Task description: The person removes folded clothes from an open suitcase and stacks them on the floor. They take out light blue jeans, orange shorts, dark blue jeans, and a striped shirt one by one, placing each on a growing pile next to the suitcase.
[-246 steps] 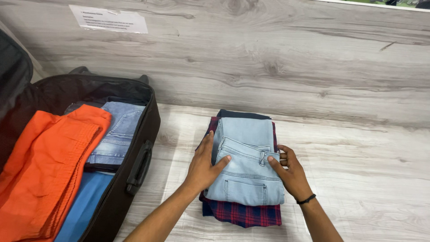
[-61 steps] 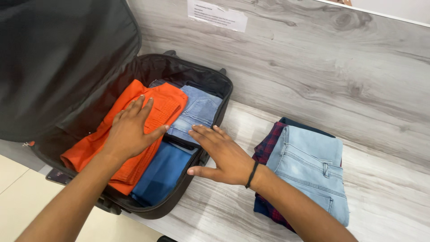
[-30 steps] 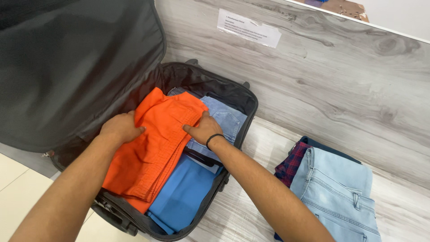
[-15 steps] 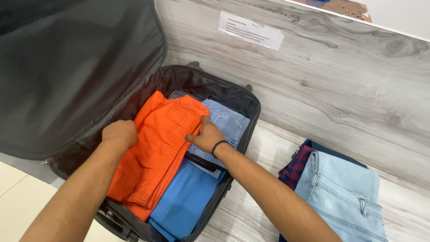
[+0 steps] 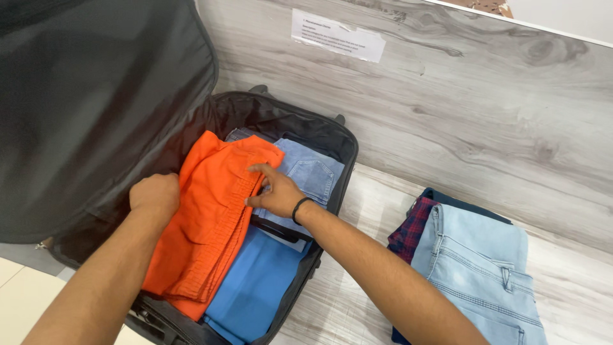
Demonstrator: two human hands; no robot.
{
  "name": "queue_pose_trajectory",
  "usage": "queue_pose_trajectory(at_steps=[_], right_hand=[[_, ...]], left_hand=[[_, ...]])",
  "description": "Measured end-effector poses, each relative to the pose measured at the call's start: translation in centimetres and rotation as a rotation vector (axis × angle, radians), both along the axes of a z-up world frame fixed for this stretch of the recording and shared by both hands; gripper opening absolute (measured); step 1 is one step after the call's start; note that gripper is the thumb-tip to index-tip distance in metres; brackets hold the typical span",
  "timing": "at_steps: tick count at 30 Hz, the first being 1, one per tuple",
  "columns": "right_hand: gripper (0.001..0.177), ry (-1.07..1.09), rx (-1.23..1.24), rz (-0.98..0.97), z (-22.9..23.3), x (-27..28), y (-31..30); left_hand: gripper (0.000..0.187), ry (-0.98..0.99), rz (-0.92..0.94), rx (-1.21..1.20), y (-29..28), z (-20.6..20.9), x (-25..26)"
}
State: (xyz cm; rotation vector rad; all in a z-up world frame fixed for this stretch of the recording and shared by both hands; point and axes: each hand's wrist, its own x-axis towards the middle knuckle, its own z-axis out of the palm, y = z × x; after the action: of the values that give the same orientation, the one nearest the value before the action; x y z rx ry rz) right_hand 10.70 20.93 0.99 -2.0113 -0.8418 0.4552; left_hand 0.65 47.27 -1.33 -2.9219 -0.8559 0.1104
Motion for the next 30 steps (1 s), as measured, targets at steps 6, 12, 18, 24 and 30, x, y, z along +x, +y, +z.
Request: queue_pose_trajectory(at_steps=[6,12,18,24,30], right_hand=[[0.070,-0.211,-0.108,0.120,-0.5,-0.2,0.1],[0.066,-0.125,-0.124,0.100,-0.1,-0.4,-0.1],[0.058,-0.272,0.057,0.094,0.6,-0.9,0.0],[0.055,-0.280,0.103,-0.002,1.6,-1.3,-0.3],[0.053,-0.379,0.248,-0.134,2.0,-1.5,-0.5]], left_hand=[[0.024,-0.033,-0.010,0.027,-0.5,0.1,-0.3],[0.029,-0.131,-0.035,0.024,-1.6,1.6,-0.6],[0.029,-0.293,-0.069,-0.101,-3.4,4.2,-0.8],[0.022,-0.465,-0.198,-0.057,-5.0,5.7,-1.1],[0.026,-0.547,-0.216,-0.103,-5.1,6.6,-1.6]])
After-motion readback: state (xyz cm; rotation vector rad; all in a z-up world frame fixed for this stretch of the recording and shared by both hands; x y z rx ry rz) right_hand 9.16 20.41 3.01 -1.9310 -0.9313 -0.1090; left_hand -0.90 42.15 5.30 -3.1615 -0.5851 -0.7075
